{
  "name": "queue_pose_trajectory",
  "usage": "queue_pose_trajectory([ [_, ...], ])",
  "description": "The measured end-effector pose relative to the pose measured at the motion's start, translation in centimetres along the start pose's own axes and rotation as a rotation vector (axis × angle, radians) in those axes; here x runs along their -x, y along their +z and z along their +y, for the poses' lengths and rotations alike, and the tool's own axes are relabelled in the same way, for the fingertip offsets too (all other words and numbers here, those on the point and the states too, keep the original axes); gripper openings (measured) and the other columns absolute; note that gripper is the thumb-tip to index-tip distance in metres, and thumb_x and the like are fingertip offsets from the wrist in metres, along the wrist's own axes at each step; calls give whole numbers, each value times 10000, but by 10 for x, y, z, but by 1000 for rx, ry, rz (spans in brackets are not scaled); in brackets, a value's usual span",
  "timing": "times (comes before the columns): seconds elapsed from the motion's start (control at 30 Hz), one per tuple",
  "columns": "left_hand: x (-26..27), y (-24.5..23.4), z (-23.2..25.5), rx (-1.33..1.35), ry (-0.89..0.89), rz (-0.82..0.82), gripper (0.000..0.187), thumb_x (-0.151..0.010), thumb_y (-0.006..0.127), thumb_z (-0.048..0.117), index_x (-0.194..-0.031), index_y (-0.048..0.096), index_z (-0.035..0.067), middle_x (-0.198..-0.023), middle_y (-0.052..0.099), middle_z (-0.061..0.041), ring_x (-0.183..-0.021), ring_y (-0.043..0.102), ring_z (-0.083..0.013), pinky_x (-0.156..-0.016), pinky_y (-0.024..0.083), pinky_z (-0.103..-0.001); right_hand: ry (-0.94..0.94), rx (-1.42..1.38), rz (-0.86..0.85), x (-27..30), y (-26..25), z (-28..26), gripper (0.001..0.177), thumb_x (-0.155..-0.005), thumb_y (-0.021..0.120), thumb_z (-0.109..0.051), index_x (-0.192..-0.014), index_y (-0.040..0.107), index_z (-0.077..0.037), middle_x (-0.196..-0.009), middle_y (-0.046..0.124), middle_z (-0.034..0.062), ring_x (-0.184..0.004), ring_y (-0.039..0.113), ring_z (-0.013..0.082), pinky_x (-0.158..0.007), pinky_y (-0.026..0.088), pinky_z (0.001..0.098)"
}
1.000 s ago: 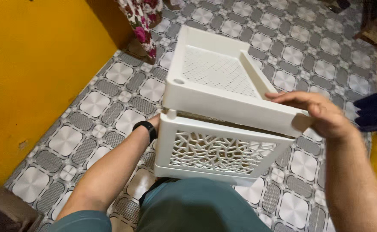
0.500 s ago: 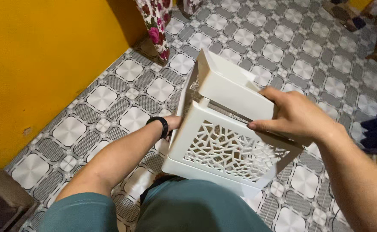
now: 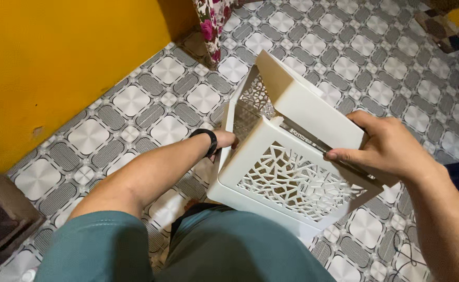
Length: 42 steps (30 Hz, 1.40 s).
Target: The person assembles white plastic components by hand, snapping together perforated panels and frames. The person repeatedly picks up parts, aligns them, and presses them into place to form a box-like structure.
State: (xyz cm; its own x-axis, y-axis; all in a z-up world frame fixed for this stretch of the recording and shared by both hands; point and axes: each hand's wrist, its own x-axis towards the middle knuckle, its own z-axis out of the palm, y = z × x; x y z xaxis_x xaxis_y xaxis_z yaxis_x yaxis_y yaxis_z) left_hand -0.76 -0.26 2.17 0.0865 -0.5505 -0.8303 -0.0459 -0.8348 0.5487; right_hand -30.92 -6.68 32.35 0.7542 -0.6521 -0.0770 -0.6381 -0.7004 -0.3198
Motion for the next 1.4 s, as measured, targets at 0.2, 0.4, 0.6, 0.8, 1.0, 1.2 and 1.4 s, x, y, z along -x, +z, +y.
queue_pose_trajectory([
  [0.2,0,4,0,-64,-28,19,491,-810,634,250,-1222,573,-9,-983,694,-223,-787,697,-358,-625,567,-538,77,101,-46,6,-7,-1,701,-640,886,-529,-1146,673,-92,-639,750,151,-579,761,264,-547,576,395],
  [0.4,1,-1,-3,-75,35,38,442,-789,639,239,-1157,614,-4,-947,704,-203,-755,695,-342,-591,567,-522,-52,50,21,12,2,18,710,-618,896,-517,-1100,659,-53,-665,744,135,-602,759,256,-545,580,378],
  [0.6,47,-9,-1,161,73,-55,533,-768,685,394,-1189,614,75,-1014,720,-155,-831,721,-296,-665,563,-539,-100,-26,99,28,15,52,803,-479,938,-440,-1113,665,-30,-842,761,128,-765,766,239,-666,605,358],
  [0.8,95,-20,5,387,292,101,605,-760,708,340,-1270,590,36,-1045,741,-179,-861,754,-294,-812,612,-472,-41,-169,217,42,36,78,761,-505,957,-361,-1124,671,-22,-979,755,97,-902,732,193,-785,591,348],
  [1.0,120,-71,27,423,464,25,489,-742,718,273,-1126,658,-24,-976,739,-162,-810,733,-290,-759,608,-416,-90,-402,298,42,77,62,678,-620,943,-308,-1156,644,-20,-1030,747,62,-932,703,127,-828,589,319],
  [1.2,148,-95,26,245,370,193,489,-714,722,232,-1119,670,-37,-956,729,-182,-738,718,-282,-700,600,-411,-91,-615,318,53,126,34,709,-682,915,-255,-1267,596,-12,-1121,705,84,-1017,681,149,-887,568,329],
  [1.4,159,-87,26,192,426,291,575,-659,770,219,-1159,631,-30,-1013,743,-183,-851,750,-304,-786,616,-408,37,-704,187,73,164,51,761,-728,836,-368,-1343,536,-35,-1189,681,112,-1093,670,199,-913,565,378],
])
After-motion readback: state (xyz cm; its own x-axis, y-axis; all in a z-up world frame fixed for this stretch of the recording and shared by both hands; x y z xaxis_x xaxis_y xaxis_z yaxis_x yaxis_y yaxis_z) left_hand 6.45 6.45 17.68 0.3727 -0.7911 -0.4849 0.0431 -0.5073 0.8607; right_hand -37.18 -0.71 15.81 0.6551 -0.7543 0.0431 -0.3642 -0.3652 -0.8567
